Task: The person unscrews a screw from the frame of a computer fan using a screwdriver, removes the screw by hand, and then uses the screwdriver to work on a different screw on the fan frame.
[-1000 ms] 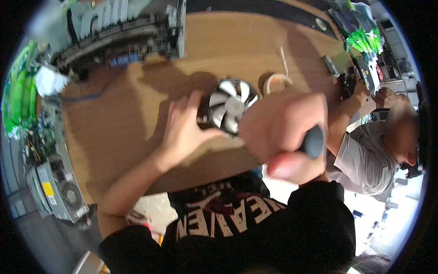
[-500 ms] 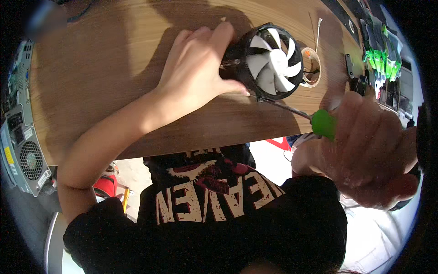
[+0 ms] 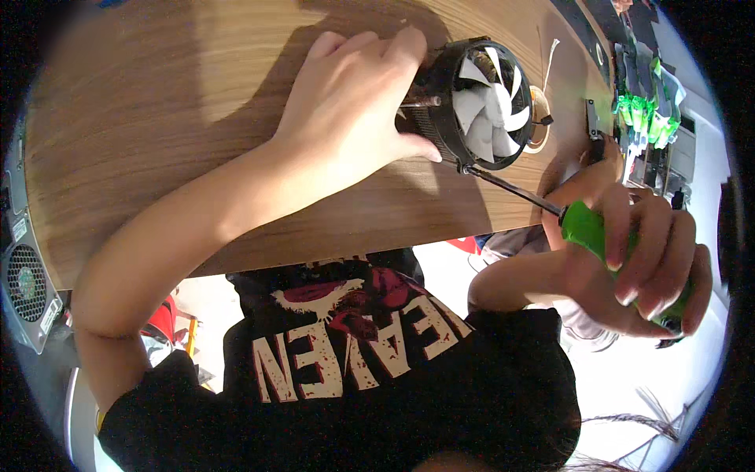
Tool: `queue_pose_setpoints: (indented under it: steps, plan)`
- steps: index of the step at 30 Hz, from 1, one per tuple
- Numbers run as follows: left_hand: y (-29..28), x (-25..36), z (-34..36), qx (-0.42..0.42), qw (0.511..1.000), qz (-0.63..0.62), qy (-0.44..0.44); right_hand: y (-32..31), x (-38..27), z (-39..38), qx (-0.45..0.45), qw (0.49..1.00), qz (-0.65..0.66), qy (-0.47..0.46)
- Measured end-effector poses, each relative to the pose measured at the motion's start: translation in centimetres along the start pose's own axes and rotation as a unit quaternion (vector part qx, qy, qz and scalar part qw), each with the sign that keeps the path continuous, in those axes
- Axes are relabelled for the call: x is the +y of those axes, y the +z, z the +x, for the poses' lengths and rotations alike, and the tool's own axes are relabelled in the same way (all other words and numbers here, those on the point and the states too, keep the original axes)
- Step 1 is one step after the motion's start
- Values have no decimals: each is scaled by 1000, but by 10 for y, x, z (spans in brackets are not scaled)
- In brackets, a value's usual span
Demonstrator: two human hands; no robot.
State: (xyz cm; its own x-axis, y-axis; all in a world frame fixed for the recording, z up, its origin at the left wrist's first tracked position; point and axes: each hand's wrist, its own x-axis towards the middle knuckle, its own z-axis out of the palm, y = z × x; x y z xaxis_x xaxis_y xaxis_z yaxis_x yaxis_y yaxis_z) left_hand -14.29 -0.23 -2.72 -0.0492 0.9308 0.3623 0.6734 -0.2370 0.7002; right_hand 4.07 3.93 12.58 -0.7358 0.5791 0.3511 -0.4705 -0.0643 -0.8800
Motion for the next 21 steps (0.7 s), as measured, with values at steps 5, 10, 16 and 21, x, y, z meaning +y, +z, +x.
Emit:
queue_pose_setpoints:
  steps: [5,10,16,21]
  plan:
    - [5,-4,3,29,999,7,22,-27,-9,19,-226,973,14,44]
    - [3,-6,4,20,999,-21,18,-30,1,31,-282,958,38,21]
    - [1,-4,4,15,999,-37,3,-34,15,48,-327,936,128,22]
    - [3,-5,5,24,999,-31,-5,-45,18,51,-305,938,164,16]
